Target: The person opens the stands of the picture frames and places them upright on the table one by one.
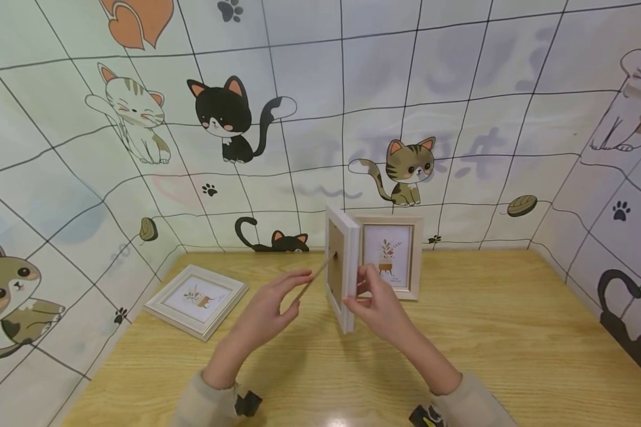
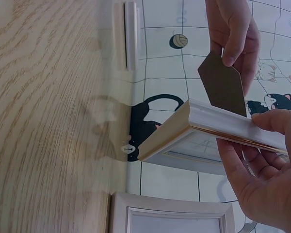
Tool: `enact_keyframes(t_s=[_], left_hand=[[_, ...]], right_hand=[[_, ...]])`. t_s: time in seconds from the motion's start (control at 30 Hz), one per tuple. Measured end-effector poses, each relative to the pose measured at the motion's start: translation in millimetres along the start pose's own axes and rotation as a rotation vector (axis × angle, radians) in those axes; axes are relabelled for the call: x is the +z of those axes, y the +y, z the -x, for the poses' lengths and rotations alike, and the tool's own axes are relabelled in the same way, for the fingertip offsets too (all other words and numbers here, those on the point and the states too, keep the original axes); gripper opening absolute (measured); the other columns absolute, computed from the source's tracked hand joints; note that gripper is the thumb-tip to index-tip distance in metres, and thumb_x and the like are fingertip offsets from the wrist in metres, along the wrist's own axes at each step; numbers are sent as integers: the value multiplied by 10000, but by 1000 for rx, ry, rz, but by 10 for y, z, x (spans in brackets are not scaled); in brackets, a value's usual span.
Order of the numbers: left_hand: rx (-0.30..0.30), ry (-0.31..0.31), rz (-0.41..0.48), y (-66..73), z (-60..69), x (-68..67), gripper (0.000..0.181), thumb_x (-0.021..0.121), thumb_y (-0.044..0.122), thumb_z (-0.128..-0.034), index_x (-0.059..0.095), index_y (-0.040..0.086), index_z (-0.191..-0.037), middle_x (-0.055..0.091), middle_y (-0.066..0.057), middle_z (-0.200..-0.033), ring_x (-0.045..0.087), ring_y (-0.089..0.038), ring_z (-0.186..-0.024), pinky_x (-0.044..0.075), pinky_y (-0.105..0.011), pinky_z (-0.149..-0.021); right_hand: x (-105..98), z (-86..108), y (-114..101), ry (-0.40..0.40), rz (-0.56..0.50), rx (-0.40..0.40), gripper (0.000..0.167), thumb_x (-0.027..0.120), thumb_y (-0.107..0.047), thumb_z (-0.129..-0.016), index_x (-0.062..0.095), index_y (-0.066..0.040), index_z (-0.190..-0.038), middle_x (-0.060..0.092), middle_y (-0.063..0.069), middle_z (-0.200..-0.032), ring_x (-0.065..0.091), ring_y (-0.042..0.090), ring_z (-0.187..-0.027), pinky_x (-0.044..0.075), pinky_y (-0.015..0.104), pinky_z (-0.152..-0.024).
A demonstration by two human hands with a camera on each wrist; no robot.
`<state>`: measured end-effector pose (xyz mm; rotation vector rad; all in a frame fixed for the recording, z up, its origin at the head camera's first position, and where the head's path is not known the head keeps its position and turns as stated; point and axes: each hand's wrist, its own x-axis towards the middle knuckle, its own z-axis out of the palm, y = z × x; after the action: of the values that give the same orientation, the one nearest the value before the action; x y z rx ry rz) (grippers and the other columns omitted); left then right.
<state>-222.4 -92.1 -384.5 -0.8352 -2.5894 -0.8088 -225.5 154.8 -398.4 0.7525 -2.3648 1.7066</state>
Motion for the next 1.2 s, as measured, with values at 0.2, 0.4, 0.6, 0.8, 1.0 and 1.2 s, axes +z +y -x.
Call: enact_keyframes(t_s=[0.2, 0.4, 0.6, 0.8, 1.0, 1.2], left_hand=[[-12, 0, 3, 2, 12, 0, 465, 640, 23, -902, 601, 125, -1355, 574, 18, -1432, 662, -217, -1156, 587, -365, -869], [-23, -3, 0, -4, 28, 0, 457, 633, 24, -906, 605, 131, -1349, 575, 27, -1430, 650, -205, -1181, 584, -354, -859], [-9, 14, -11, -24, 49, 7, 434, 651, 16, -898, 623, 120, -1319, 595, -12, -1408, 631, -229, -1223, 574, -397, -924], [-38, -4, -14, -61, 69, 16, 413, 642, 54, -923, 614, 120, -1330, 586, -32, -1421, 603, -244, -1267, 548, -415, -990], [-61, -28, -15, -101, 89, 14, 405, 670, 101, -930, 604, 104, -1329, 580, -51, -1423, 576, -262, -1299, 515, -427, -1041], [-75, -52, -5, -119, 103, 23, 436, 686, 93, -918, 588, 114, -1342, 573, -51, -1428, 552, -266, -1326, 491, -429, -1073]], right_hand=[[19, -8, 7, -5, 1, 3, 359, 650, 65, -902, 427, 69, -1183, 587, 267, -1138, 615, 14, -919, 609, 255, -777], [27, -8, 9, -11, 10, 8, 362, 654, 40, -912, 429, 61, -1195, 591, 266, -1149, 639, 82, -937, 612, 268, -779], [42, -10, 29, -32, 16, 1, 346, 651, 22, -920, 429, 49, -1185, 613, 247, -1105, 645, 124, -921, 619, 277, -765], [71, -22, 68, -43, 11, -2, 318, 650, 20, -922, 434, 52, -1153, 643, 219, -1020, 627, 81, -891, 612, 261, -763], [98, -37, 79, -55, 18, 12, 325, 664, 18, -911, 432, 52, -1136, 663, 215, -1000, 621, 72, -875, 609, 248, -733], [138, -56, 69, -79, 39, 30, 330, 692, -15, -900, 443, 50, -1106, 647, 195, -987, 632, 143, -874, 610, 249, -718]])
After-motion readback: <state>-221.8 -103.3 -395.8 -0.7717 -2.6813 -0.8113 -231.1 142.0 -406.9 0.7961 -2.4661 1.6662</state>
